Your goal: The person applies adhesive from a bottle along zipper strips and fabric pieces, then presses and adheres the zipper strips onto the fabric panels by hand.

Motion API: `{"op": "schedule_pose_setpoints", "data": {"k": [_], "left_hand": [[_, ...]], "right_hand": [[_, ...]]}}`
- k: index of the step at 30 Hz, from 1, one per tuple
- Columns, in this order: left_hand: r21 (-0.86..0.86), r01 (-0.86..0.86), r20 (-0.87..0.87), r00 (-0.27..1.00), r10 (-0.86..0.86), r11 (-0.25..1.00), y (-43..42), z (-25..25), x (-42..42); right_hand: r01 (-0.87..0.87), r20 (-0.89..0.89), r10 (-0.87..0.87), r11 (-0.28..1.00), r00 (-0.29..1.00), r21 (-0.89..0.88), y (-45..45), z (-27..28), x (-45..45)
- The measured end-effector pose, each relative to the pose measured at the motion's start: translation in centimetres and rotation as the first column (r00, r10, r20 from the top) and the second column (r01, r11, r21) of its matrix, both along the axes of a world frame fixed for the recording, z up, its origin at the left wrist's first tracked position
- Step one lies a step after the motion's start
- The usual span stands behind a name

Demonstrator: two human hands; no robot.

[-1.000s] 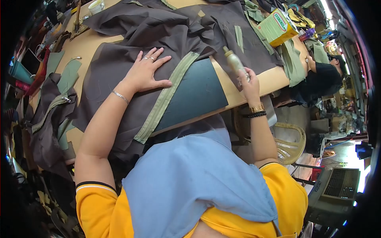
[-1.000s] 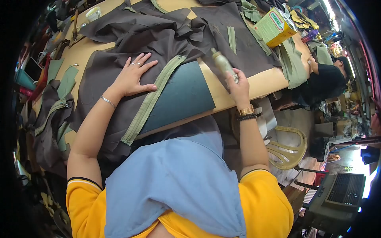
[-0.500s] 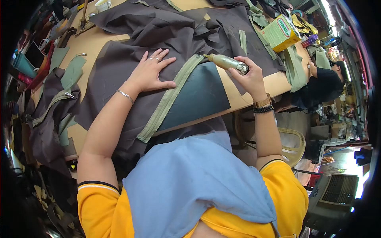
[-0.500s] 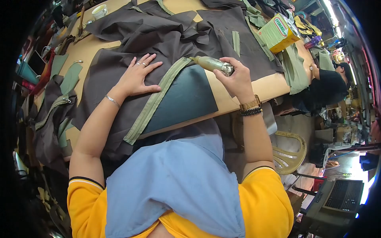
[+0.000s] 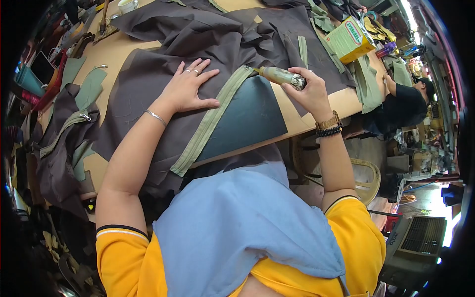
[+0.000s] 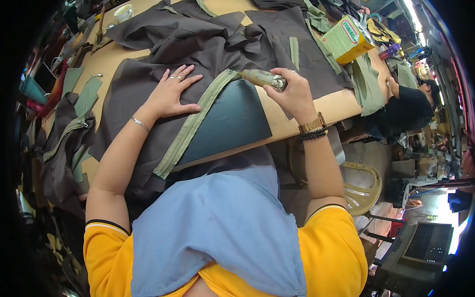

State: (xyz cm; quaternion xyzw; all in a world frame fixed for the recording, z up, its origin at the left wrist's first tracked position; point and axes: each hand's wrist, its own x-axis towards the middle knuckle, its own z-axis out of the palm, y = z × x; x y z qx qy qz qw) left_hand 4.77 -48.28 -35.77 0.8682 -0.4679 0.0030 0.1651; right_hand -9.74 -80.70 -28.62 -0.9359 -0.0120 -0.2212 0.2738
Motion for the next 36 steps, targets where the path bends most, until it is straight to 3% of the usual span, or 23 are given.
{"op": "schedule_pose_setpoints", "data": {"k": [15, 36], "left_hand": [[0.008, 0.002, 0.015, 1.0, -0.002, 1.0, 0.0, 0.1, 0.0], [0.018, 0.005, 0.021, 1.0, -0.005, 1.0, 0.0, 0.0, 0.1]], "right_hand": [[-0.021, -0.058, 0.02, 1.0, 0.998, -0.004, 0.0, 0.2, 0.3], [-0.047, -0.164, 0.085, 0.974, 0.983, 0.222, 0.5, -0.1, -0.7]]}}
